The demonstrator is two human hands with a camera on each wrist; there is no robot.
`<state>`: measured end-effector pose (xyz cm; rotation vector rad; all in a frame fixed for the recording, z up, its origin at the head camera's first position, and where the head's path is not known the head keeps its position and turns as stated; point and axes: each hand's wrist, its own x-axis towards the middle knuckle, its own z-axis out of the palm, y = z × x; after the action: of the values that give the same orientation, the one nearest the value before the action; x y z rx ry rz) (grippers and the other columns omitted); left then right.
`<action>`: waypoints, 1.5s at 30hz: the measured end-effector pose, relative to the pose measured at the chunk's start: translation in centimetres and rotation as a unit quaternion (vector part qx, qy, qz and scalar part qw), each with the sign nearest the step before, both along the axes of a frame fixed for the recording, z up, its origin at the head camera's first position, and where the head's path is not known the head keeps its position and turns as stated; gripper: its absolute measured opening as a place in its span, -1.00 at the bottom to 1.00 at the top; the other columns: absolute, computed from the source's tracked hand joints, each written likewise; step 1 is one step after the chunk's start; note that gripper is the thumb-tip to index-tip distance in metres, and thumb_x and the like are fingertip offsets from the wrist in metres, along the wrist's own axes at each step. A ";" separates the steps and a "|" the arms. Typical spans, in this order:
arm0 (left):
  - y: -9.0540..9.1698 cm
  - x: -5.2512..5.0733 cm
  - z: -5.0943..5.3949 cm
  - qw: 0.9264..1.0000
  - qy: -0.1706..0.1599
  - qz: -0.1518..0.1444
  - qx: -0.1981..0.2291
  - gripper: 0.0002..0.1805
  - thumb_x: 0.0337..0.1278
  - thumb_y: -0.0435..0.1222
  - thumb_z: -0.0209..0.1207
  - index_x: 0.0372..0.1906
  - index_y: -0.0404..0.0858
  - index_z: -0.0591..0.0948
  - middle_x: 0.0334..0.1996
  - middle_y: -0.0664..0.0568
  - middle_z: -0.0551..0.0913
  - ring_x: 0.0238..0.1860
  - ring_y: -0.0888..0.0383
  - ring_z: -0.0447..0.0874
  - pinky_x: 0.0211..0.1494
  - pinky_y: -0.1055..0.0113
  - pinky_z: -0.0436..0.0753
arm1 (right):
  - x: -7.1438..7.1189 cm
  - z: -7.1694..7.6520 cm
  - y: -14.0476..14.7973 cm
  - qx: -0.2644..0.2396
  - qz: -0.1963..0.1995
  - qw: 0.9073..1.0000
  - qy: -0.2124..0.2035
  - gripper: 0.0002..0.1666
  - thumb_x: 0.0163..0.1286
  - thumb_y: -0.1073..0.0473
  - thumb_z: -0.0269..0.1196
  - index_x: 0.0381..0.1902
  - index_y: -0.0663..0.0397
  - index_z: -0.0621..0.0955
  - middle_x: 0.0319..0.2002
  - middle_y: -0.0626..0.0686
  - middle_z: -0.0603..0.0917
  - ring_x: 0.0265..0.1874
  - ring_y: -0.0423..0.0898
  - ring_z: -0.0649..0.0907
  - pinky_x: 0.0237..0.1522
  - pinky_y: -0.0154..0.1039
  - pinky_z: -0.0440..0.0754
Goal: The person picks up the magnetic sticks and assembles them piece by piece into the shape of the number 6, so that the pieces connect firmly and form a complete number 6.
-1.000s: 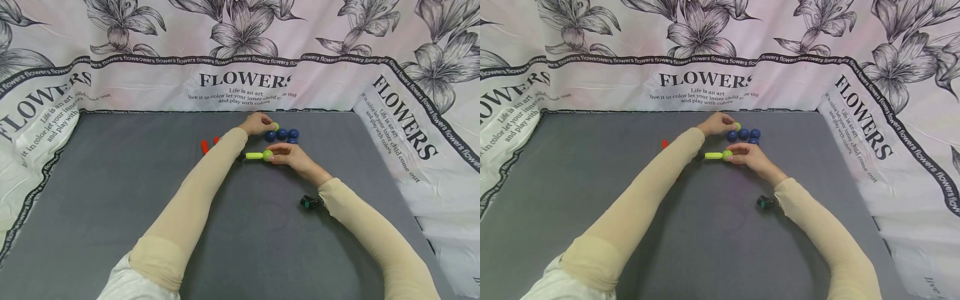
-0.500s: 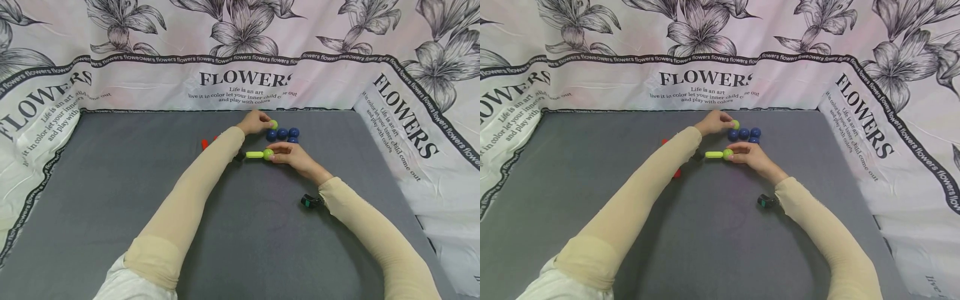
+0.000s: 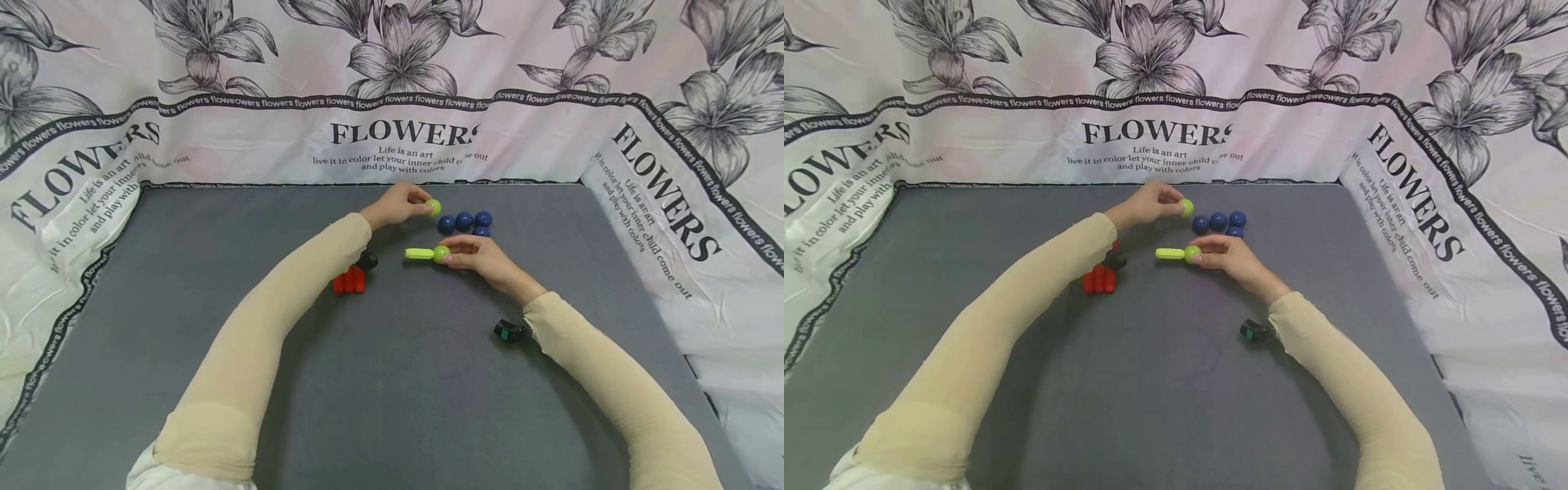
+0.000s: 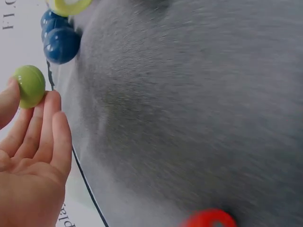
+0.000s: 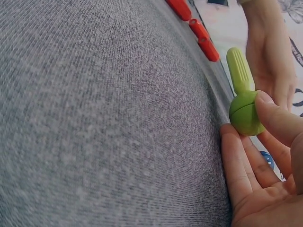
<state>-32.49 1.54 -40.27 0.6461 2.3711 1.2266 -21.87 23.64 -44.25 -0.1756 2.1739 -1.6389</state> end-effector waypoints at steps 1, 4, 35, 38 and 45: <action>-0.4 0.3 0.0 1.000 -0.009 0.000 0.005 -0.59 0.36 -0.20 0.20 0.19 -0.32 0.58 0.08 -0.15 0.69 0.06 0.00 0.69 0.07 0.24 0.65 | 0.0 0.0 0.0 0.001 -0.001 1.000 0.000 -0.44 0.35 0.15 0.34 0.26 0.20 0.53 -0.16 -0.25 0.73 -0.14 -0.34 0.69 -0.10 -0.42 0.70; -1.5 1.2 0.0 1.000 -0.023 -0.003 0.015 -0.58 0.35 -0.22 0.21 0.22 -0.31 0.57 0.12 -0.15 0.68 0.07 -0.02 0.70 0.15 0.19 0.67 | 0.0 0.0 0.0 0.005 -0.005 1.000 0.000 -0.44 0.34 0.14 0.35 0.25 0.19 0.54 -0.16 -0.25 0.73 -0.16 -0.34 0.70 -0.11 -0.42 0.70; -9.0 7.2 -0.9 0.999 0.013 -0.026 -0.014 -0.60 0.18 -0.32 0.34 0.13 -0.23 0.64 0.08 -0.09 0.72 0.05 0.04 0.73 0.13 0.25 0.69 | -0.2 -0.1 0.1 0.004 -0.001 1.000 -0.003 -0.42 0.32 0.17 0.37 0.25 0.24 0.52 -0.13 -0.17 0.70 -0.17 -0.33 0.72 -0.07 -0.40 0.72; -9.1 7.3 -1.1 0.999 0.011 -0.031 -0.010 -0.61 0.16 -0.33 0.34 0.12 -0.24 0.65 0.08 -0.09 0.72 0.05 0.04 0.74 0.13 0.26 0.70 | -0.2 -0.1 0.0 0.008 0.002 1.000 0.003 -0.43 0.33 0.16 0.36 0.24 0.24 0.53 -0.12 -0.15 0.70 -0.17 -0.33 0.71 -0.08 -0.39 0.72; -9.1 7.6 -1.6 0.999 0.015 -0.042 -0.006 -0.60 0.14 -0.36 0.35 0.11 -0.26 0.63 0.07 -0.10 0.72 0.05 0.04 0.74 0.10 0.29 0.71 | -0.3 -0.1 -0.5 0.020 0.000 1.000 0.014 -0.45 0.33 0.13 0.36 0.23 0.20 0.56 -0.08 -0.10 0.71 -0.19 -0.34 0.72 -0.11 -0.38 0.73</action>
<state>-24.87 -7.58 -41.90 0.7570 2.3498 1.1737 -22.13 23.15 -44.33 -0.1890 2.2242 -1.6013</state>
